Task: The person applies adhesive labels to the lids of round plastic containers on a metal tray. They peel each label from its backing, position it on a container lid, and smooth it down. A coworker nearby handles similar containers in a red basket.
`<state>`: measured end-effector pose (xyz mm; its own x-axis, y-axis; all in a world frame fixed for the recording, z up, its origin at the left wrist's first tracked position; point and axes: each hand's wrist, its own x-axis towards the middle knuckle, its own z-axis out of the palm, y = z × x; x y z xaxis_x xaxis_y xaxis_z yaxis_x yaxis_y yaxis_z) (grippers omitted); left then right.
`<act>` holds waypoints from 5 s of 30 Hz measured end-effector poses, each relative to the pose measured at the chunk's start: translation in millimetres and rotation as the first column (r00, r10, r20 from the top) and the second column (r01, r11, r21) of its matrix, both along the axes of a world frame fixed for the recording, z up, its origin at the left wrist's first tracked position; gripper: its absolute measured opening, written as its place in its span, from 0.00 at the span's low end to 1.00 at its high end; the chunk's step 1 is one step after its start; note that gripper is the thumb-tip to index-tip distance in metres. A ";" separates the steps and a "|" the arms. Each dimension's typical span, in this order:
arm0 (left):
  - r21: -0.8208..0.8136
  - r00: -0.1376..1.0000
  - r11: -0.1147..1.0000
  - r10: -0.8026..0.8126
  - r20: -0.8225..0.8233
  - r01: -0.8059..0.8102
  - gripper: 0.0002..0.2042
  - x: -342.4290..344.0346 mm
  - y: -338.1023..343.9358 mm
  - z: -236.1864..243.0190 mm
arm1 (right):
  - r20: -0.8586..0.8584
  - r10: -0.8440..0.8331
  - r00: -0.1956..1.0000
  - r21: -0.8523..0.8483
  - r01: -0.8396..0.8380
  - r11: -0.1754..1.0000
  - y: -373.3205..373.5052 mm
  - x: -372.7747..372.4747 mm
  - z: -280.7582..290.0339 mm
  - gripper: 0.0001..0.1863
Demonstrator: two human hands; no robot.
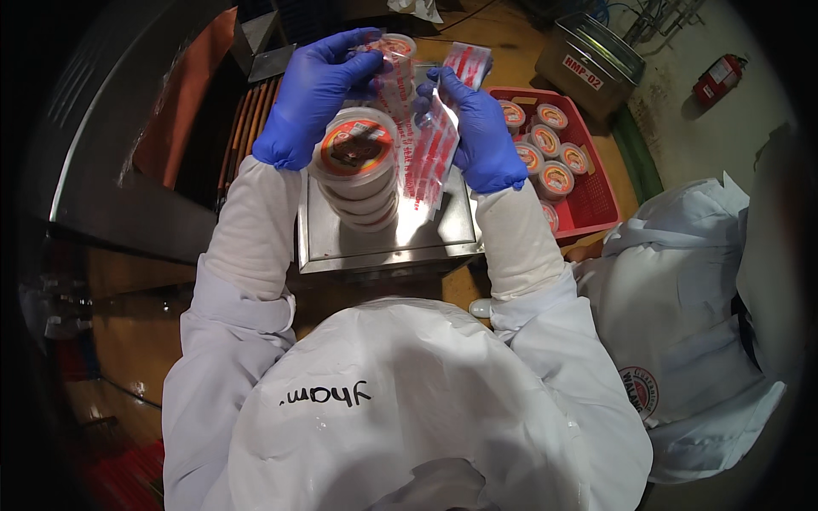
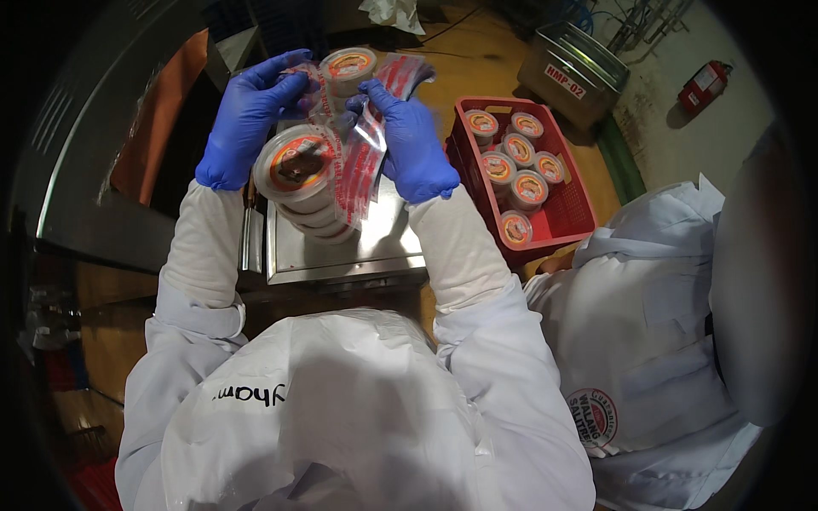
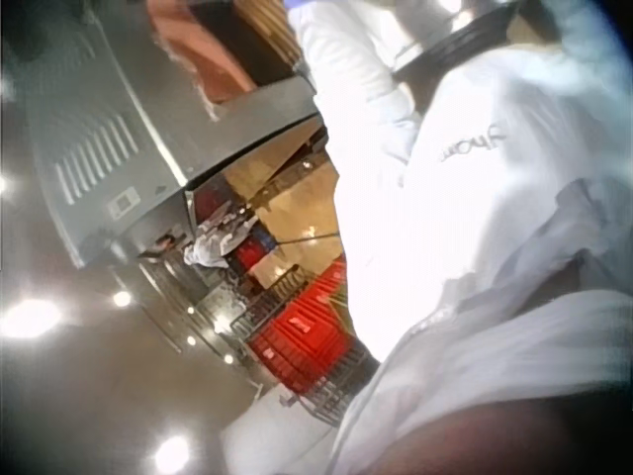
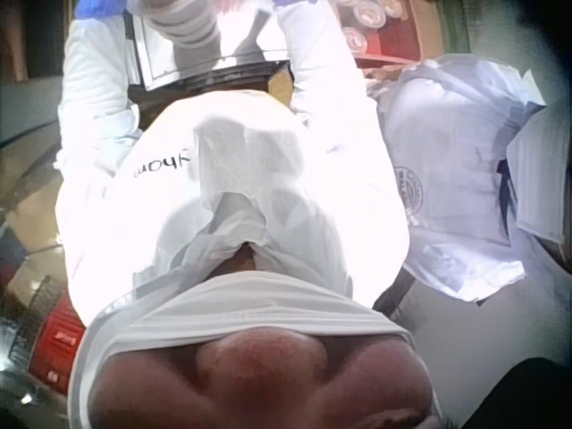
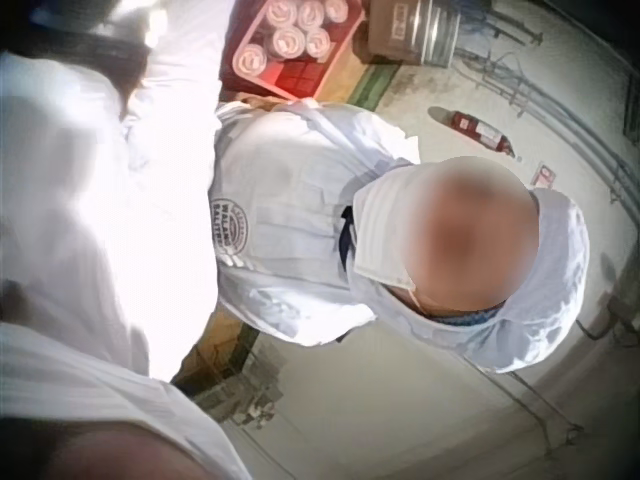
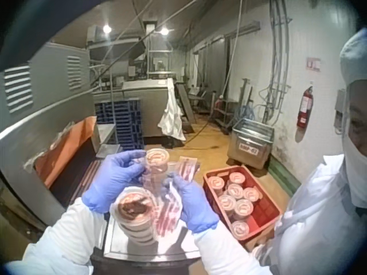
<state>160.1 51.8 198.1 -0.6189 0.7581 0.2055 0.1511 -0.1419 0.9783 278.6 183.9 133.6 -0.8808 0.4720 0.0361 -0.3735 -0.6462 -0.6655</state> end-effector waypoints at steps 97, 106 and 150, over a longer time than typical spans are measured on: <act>-0.173 0.521 0.903 0.063 -0.851 -0.393 0.13 -108.6 -140.9 -91.0 | 0.150 0.091 0.985 -0.153 -0.067 0.986 -20.1 17.5 -88.0 0.20; -0.210 0.207 0.688 -0.089 -0.974 -0.695 0.08 -207.2 -178.1 -222.4 | 0.296 -0.226 0.928 0.150 0.188 0.971 -42.3 25.3 -83.6 0.12; -0.447 0.883 0.820 0.141 -0.448 -0.357 0.14 -86.8 -15.9 -204.1 | 0.351 -0.438 0.828 0.699 0.080 0.711 0.9 -73.3 -169.1 0.14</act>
<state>73.3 35.9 -6.0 -0.7550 0.6485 0.0971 0.4815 0.4479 0.7533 205.3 184.8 -35.6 -0.7116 0.7012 0.0435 0.0087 0.0708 -0.9975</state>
